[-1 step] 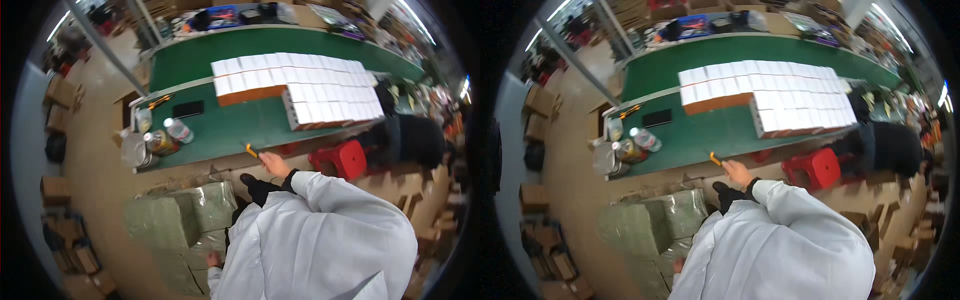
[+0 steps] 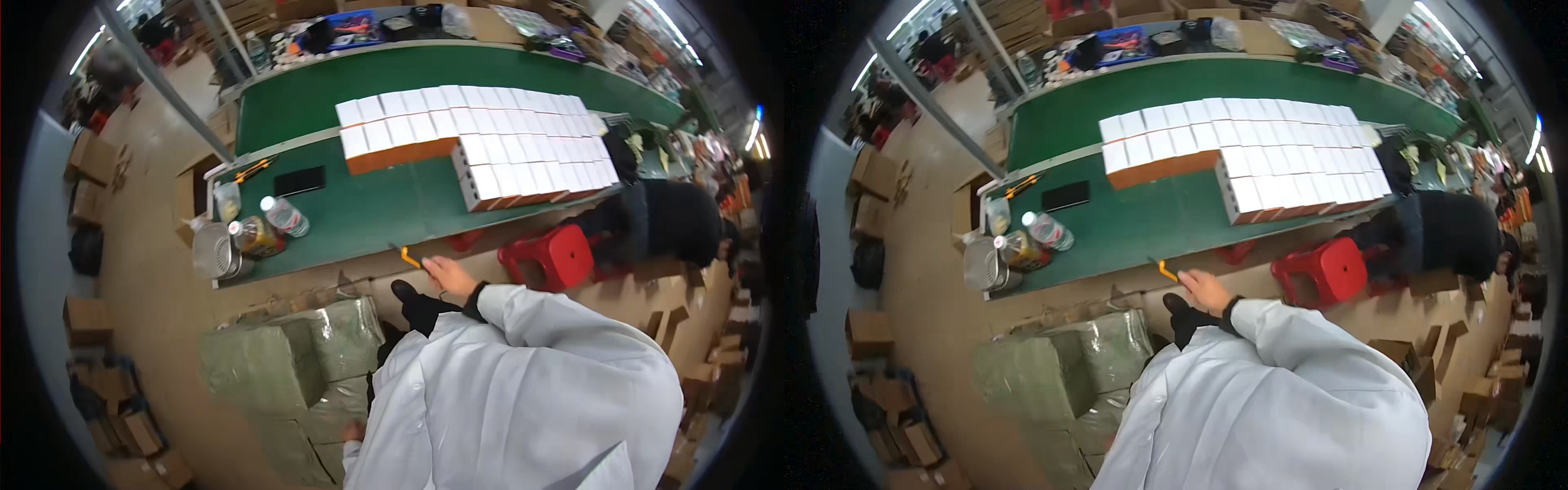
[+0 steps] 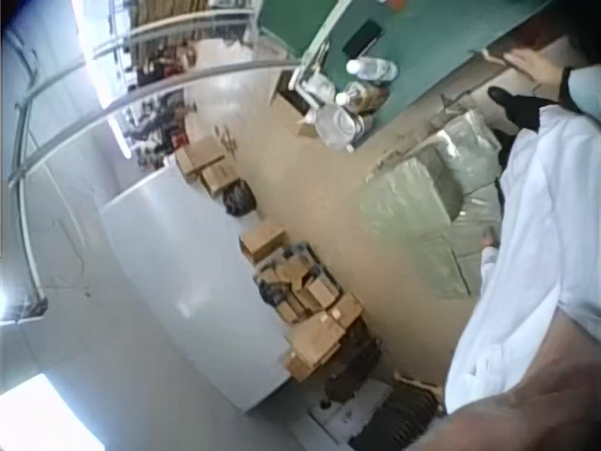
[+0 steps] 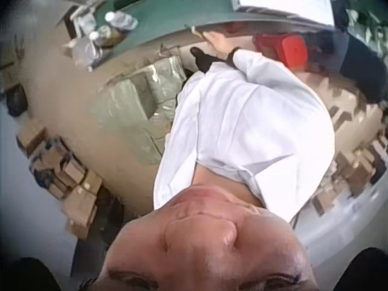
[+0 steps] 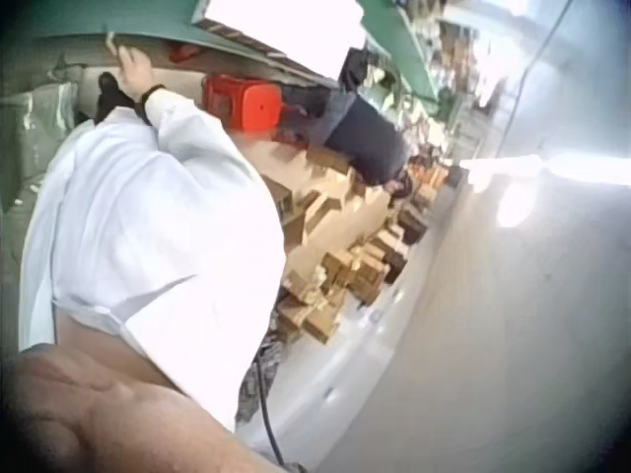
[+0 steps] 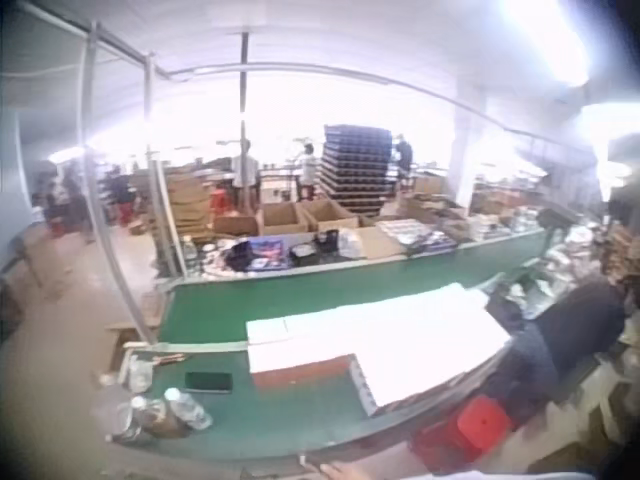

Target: Packing small electronic components into boxes at a factory assembly line

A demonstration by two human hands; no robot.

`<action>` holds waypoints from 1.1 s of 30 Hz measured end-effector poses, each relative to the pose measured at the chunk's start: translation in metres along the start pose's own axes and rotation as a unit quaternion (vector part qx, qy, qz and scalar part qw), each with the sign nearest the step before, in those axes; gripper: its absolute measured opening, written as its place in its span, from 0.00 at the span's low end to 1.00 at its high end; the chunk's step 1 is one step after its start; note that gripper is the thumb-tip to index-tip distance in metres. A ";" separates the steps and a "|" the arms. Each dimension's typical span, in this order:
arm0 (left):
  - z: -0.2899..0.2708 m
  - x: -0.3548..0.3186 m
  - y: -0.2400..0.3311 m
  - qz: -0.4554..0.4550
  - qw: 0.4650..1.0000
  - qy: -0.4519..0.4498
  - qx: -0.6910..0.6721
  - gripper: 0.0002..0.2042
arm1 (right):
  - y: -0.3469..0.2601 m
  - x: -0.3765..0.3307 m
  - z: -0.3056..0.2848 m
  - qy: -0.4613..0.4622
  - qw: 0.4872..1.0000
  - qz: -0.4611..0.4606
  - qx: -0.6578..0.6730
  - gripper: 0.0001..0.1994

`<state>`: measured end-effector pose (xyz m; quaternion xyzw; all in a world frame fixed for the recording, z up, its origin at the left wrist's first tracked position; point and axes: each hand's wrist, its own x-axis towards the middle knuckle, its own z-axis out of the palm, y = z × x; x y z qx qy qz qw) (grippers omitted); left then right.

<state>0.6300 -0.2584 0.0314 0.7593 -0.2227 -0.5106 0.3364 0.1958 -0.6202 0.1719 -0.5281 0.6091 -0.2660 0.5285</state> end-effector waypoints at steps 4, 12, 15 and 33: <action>-0.012 -0.020 -0.045 0.005 0.948 -0.106 0.300 0.13 | 0.036 -0.063 -0.039 0.009 0.987 0.111 0.116 0.14; 0.071 -0.018 -0.006 -0.101 0.989 0.096 -0.043 0.09 | 0.015 0.051 -0.051 0.096 0.934 -0.166 -0.300 0.20; 0.146 -0.015 0.131 0.080 0.990 0.086 -0.074 0.17 | 0.008 0.109 -0.094 0.136 0.900 -0.155 -0.383 0.23; 0.068 -0.047 -0.101 -0.199 0.903 0.330 -0.188 0.29 | 0.070 0.028 0.288 -0.545 0.747 -0.293 -0.244 0.31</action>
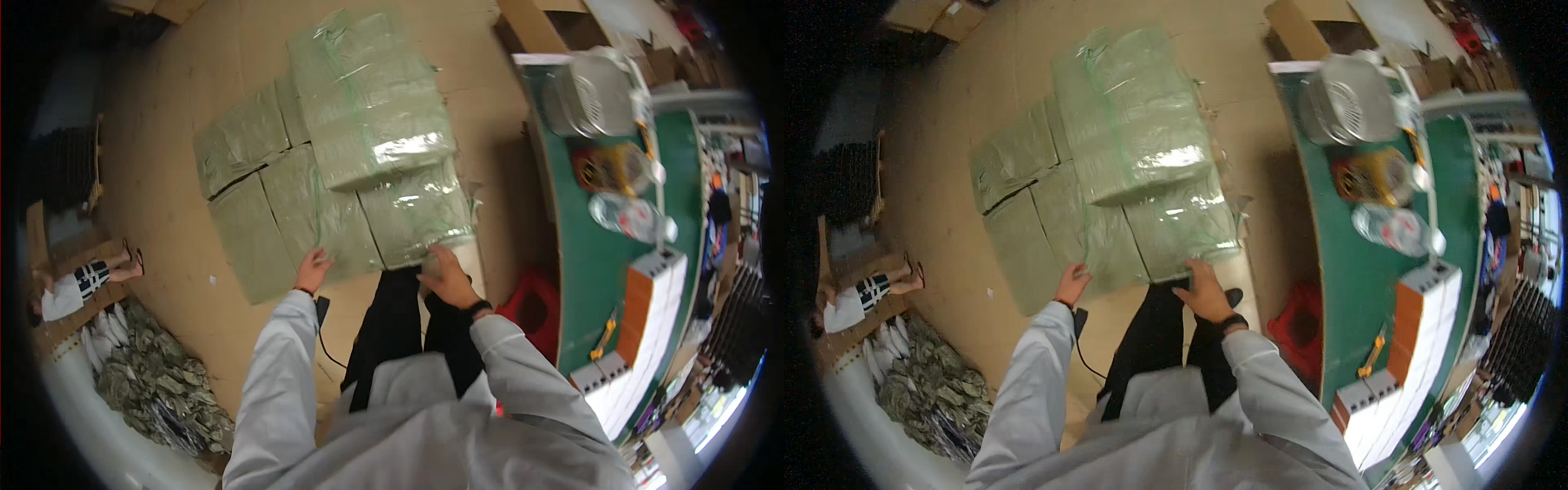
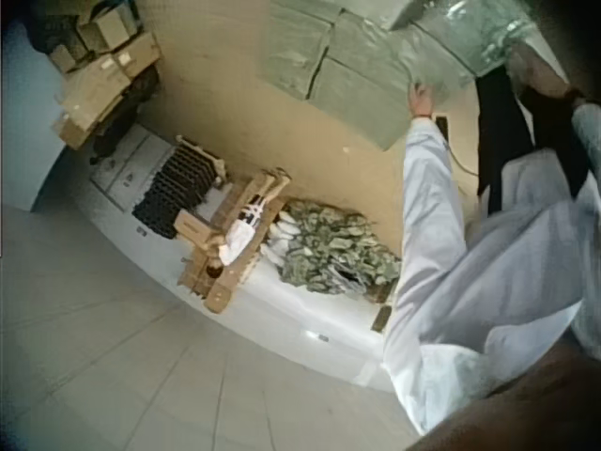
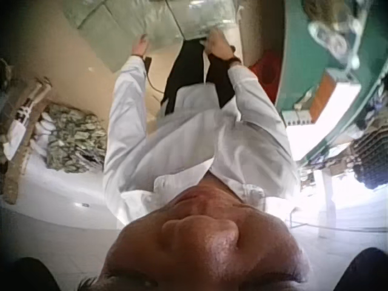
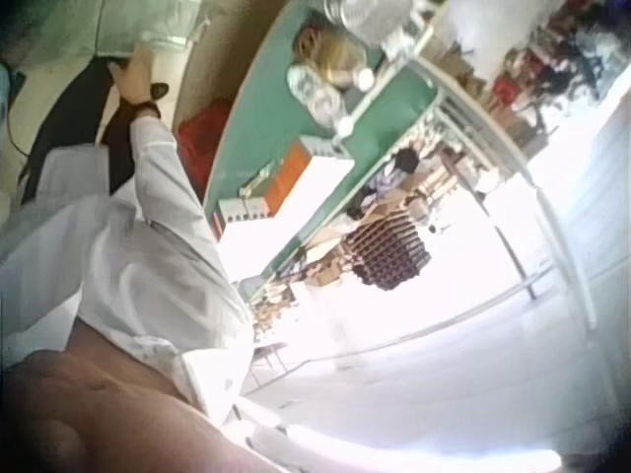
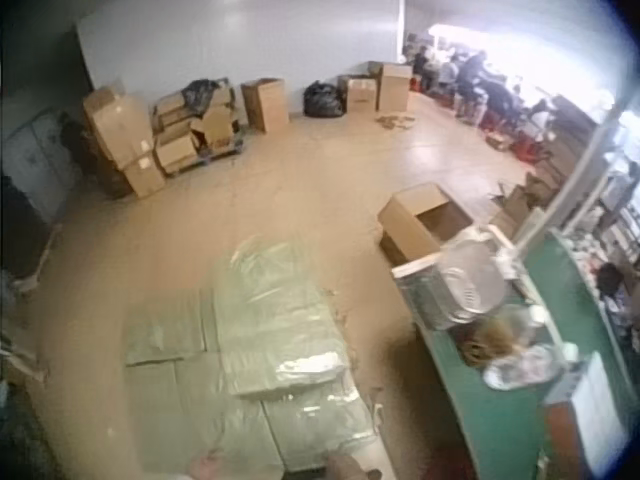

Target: Packing small electronic components into boxes at a factory assembly line

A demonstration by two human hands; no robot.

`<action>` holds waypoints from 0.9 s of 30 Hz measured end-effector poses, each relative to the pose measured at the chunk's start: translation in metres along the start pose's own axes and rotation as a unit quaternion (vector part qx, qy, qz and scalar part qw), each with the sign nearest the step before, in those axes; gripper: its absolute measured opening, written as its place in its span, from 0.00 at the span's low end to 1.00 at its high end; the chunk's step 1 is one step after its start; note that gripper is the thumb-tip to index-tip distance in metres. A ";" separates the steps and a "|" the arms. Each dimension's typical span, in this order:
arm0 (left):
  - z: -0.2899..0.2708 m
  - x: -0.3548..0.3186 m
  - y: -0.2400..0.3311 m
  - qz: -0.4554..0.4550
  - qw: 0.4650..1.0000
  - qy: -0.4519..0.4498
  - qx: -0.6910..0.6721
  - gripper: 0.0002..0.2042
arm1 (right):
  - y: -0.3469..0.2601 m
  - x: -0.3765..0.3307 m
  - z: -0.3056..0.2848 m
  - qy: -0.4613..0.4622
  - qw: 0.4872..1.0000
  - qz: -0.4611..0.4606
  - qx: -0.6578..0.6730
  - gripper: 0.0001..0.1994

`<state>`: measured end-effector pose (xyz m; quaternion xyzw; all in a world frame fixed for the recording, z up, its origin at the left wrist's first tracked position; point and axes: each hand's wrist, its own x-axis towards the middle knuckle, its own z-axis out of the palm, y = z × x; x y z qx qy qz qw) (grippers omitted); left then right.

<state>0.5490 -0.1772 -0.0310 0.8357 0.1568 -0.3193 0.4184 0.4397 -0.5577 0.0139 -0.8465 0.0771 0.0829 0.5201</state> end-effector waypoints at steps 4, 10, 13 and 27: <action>0.050 0.089 0.072 0.053 0.993 0.049 -0.094 0.36 | 0.032 0.167 0.065 0.127 0.991 -0.018 0.034 0.36; 0.087 0.113 0.052 0.087 0.975 0.097 -0.180 0.34 | 0.047 0.216 0.126 0.133 0.975 0.030 0.174 0.30; 0.103 0.117 0.065 0.087 0.989 0.014 -0.116 0.32 | 0.069 0.228 0.127 -0.001 0.994 0.089 -0.062 0.28; 0.059 -0.147 0.042 0.028 0.987 0.111 -0.113 0.38 | -0.198 0.160 0.002 0.089 0.988 0.020 -0.121 0.34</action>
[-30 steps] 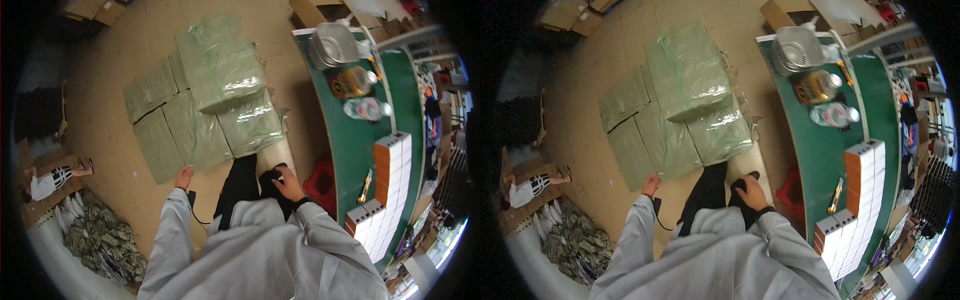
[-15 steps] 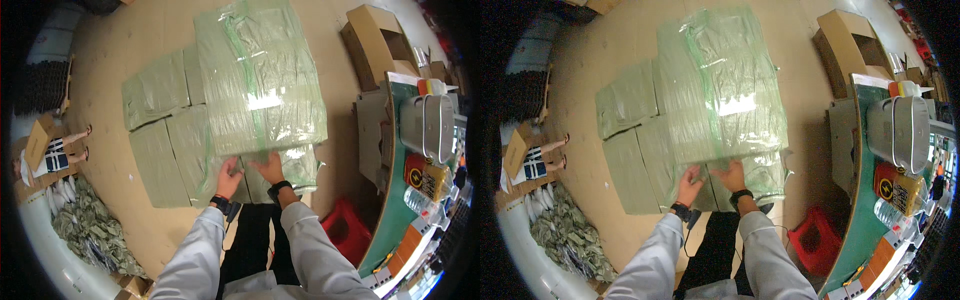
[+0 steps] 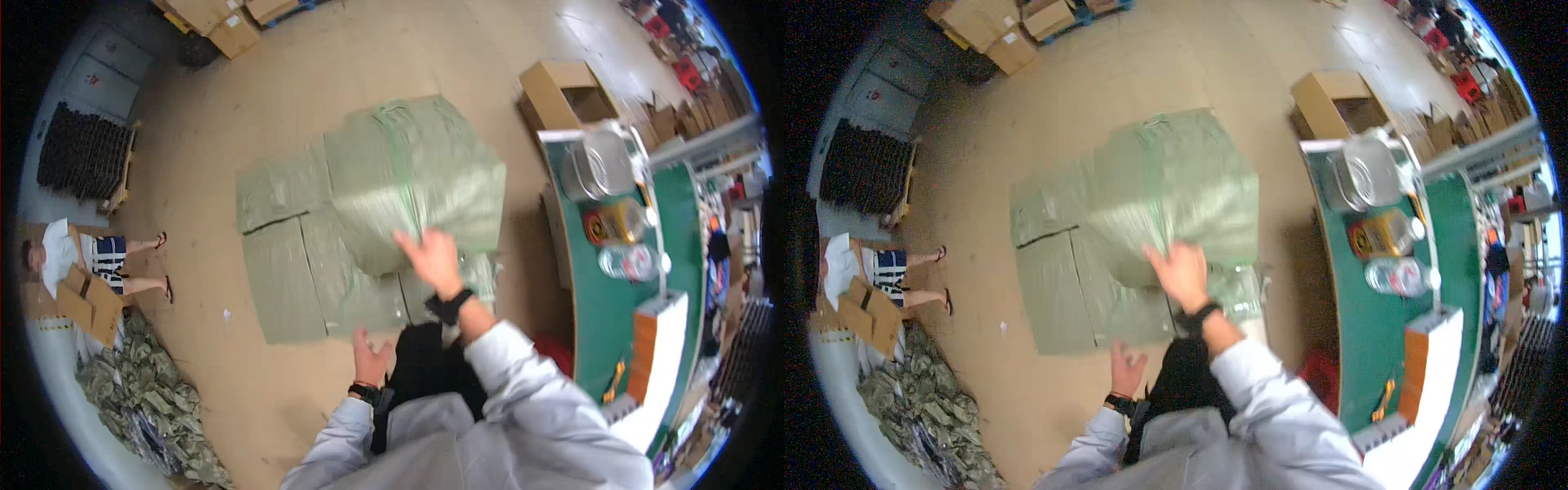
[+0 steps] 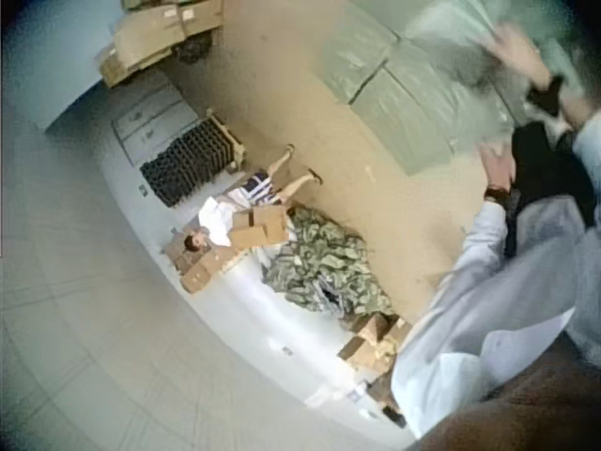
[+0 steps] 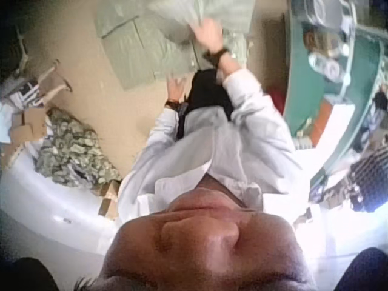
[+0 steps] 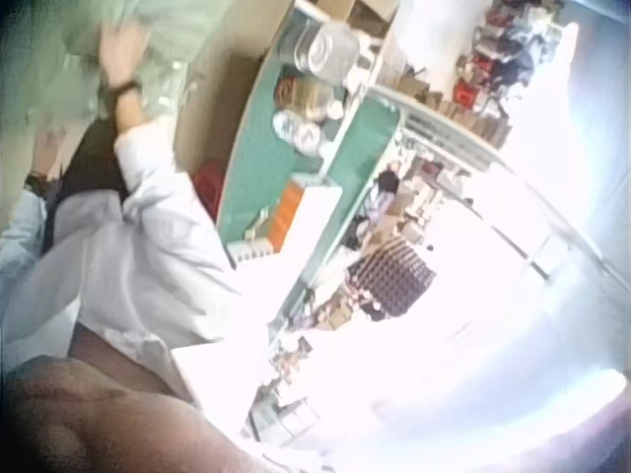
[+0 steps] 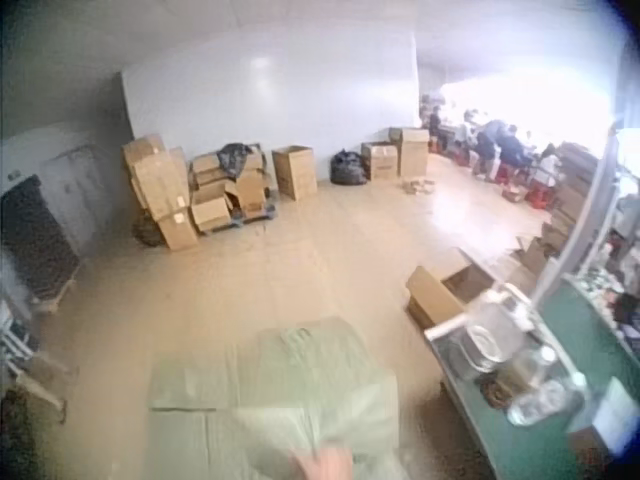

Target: Packing small electronic components into boxes at a factory assembly line

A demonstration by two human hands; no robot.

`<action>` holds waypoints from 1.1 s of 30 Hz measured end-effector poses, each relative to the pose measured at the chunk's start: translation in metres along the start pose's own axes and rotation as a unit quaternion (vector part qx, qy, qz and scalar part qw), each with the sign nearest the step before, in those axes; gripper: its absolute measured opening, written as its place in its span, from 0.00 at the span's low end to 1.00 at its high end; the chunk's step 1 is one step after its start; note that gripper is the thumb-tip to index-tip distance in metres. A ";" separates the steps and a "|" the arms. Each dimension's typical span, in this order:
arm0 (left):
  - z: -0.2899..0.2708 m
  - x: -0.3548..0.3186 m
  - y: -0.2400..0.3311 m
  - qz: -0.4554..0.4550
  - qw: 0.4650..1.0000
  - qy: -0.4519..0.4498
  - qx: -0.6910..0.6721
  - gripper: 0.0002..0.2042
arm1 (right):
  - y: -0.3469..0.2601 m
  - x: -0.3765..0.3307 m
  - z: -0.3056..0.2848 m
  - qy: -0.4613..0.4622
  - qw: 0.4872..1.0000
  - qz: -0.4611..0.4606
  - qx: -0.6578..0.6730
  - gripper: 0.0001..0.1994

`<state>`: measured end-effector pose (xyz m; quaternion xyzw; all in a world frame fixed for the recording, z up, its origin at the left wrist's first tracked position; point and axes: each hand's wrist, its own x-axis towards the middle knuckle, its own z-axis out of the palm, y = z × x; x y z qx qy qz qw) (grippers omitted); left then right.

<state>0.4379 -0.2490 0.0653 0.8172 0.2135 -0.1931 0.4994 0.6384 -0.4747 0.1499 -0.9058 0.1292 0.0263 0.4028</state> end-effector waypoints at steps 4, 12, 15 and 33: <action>-0.038 -0.047 0.152 0.323 0.931 0.163 0.049 0.46 | -0.075 0.071 -0.096 -0.059 0.984 -0.099 0.137 0.33; -0.011 -0.014 0.194 0.399 0.845 0.123 0.334 0.33 | -0.038 0.050 -0.108 -0.252 0.946 -0.204 0.012 0.24; -0.006 -0.016 0.201 0.376 0.831 0.136 0.387 0.34 | 0.018 -0.037 -0.143 0.087 0.958 -0.223 0.160 0.13; 0.047 -0.007 0.324 0.481 0.446 -0.239 0.716 0.22 | 0.352 -0.412 -0.236 0.446 0.815 0.306 -0.205 0.30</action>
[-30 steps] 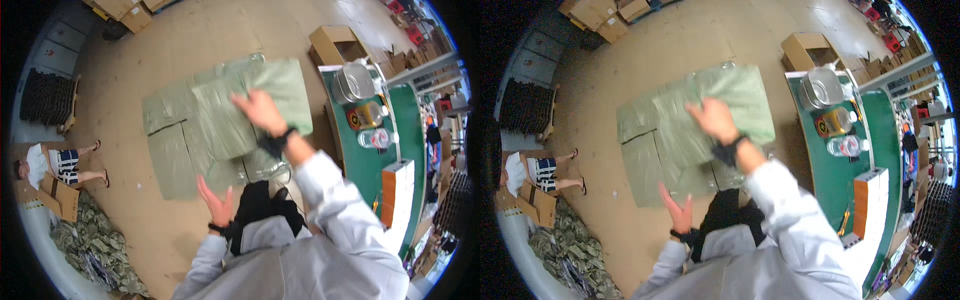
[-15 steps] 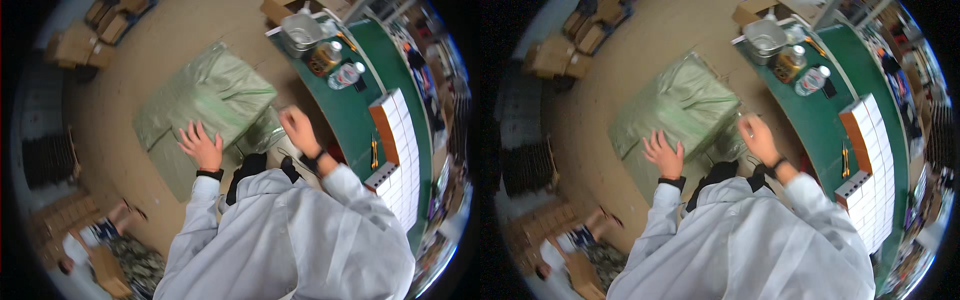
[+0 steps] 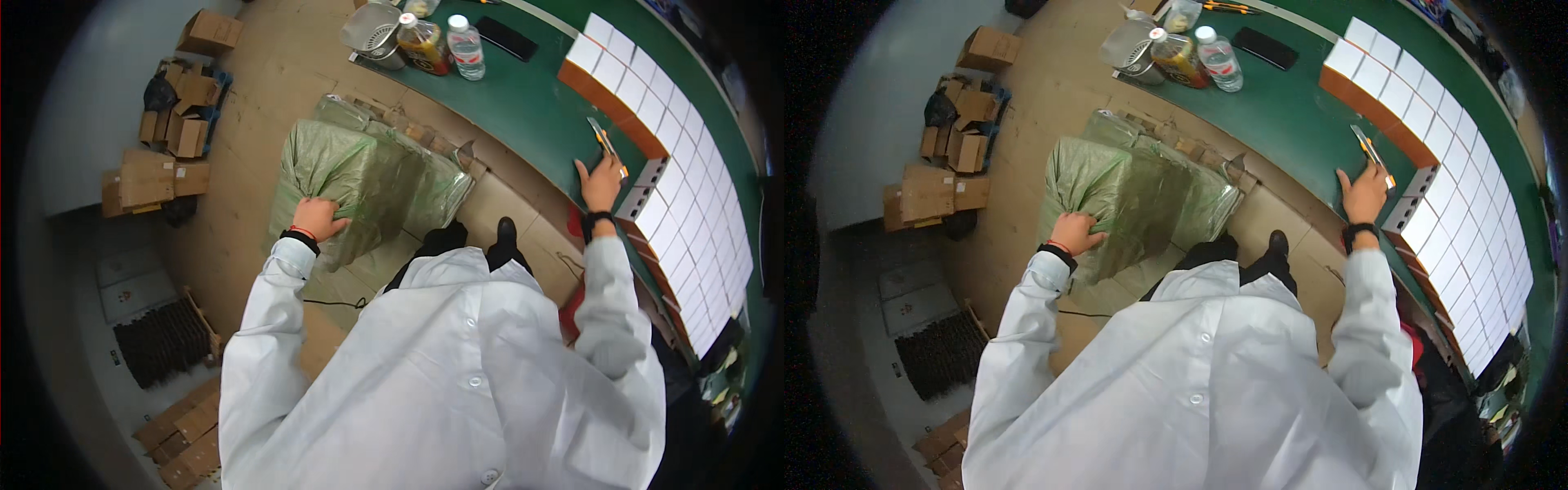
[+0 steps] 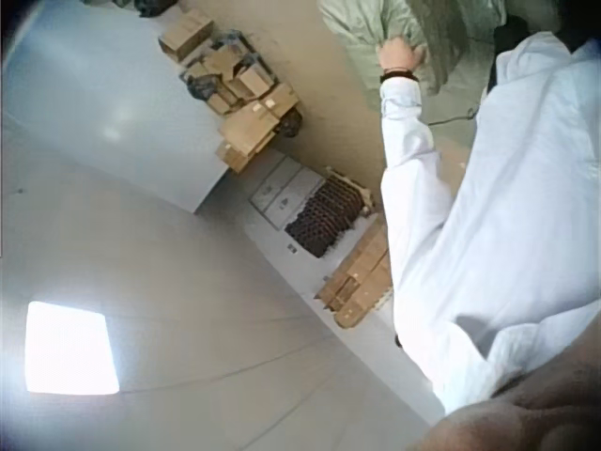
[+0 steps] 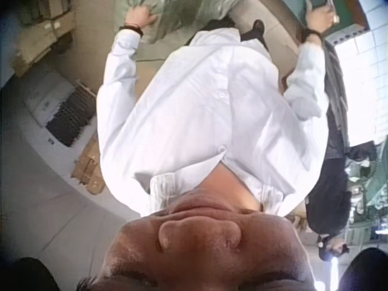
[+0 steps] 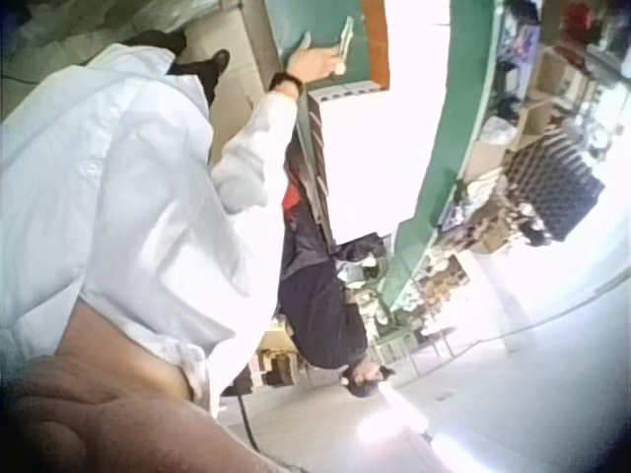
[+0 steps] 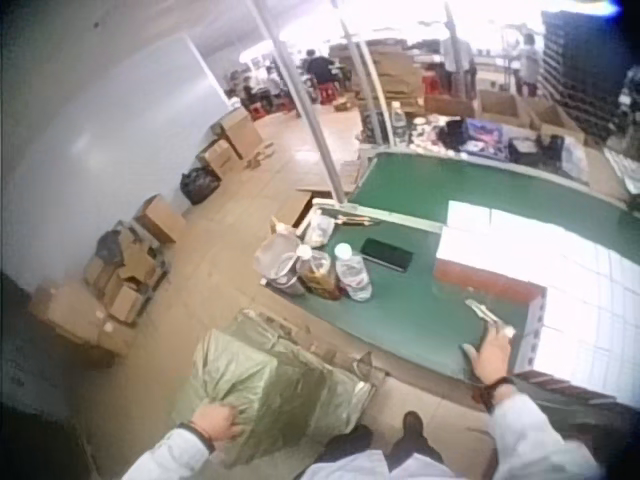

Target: Packing small electronic components into boxes at a factory assembly line

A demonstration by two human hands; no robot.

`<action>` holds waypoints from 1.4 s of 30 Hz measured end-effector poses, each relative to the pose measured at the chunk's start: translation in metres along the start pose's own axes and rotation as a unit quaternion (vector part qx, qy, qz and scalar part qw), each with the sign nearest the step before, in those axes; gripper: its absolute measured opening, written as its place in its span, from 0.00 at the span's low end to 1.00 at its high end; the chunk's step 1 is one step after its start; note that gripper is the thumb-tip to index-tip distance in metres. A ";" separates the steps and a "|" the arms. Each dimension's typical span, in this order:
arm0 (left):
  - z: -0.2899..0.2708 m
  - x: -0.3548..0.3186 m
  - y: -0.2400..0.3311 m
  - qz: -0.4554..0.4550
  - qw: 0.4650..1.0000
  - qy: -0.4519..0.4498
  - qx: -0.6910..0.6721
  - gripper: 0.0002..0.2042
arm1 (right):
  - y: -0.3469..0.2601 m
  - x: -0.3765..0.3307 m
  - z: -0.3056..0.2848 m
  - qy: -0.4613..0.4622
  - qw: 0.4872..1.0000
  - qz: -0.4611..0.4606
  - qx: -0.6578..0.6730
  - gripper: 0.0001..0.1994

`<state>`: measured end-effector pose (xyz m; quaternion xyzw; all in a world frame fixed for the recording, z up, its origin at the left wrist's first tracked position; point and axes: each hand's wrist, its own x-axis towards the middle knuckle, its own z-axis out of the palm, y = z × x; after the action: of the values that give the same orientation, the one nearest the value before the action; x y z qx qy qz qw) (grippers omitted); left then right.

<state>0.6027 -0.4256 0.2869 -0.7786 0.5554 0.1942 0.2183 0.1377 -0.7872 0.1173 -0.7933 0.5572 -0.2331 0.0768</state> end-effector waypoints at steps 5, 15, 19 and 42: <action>0.027 0.001 0.030 -0.062 0.996 0.061 -0.006 0.23 | 0.030 0.016 0.014 0.008 0.997 0.073 -0.001 0.27; 0.055 -0.014 0.023 -0.170 0.976 0.130 -0.025 0.22 | -0.003 0.003 -0.008 -0.057 0.998 0.016 -0.030 0.19; 0.046 0.007 0.026 -0.209 0.977 -0.016 -0.031 0.23 | -0.074 -0.066 -0.003 -0.160 0.963 0.064 0.207 0.18; 0.084 -0.009 0.006 -0.037 0.927 0.261 -0.268 0.13 | -0.325 -0.231 0.130 -0.256 0.892 -0.088 0.362 0.10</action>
<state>0.5896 -0.3739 0.2212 -0.8514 0.4904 0.1172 -0.1444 0.4104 -0.4732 0.0613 -0.7885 0.3228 -0.2137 0.4778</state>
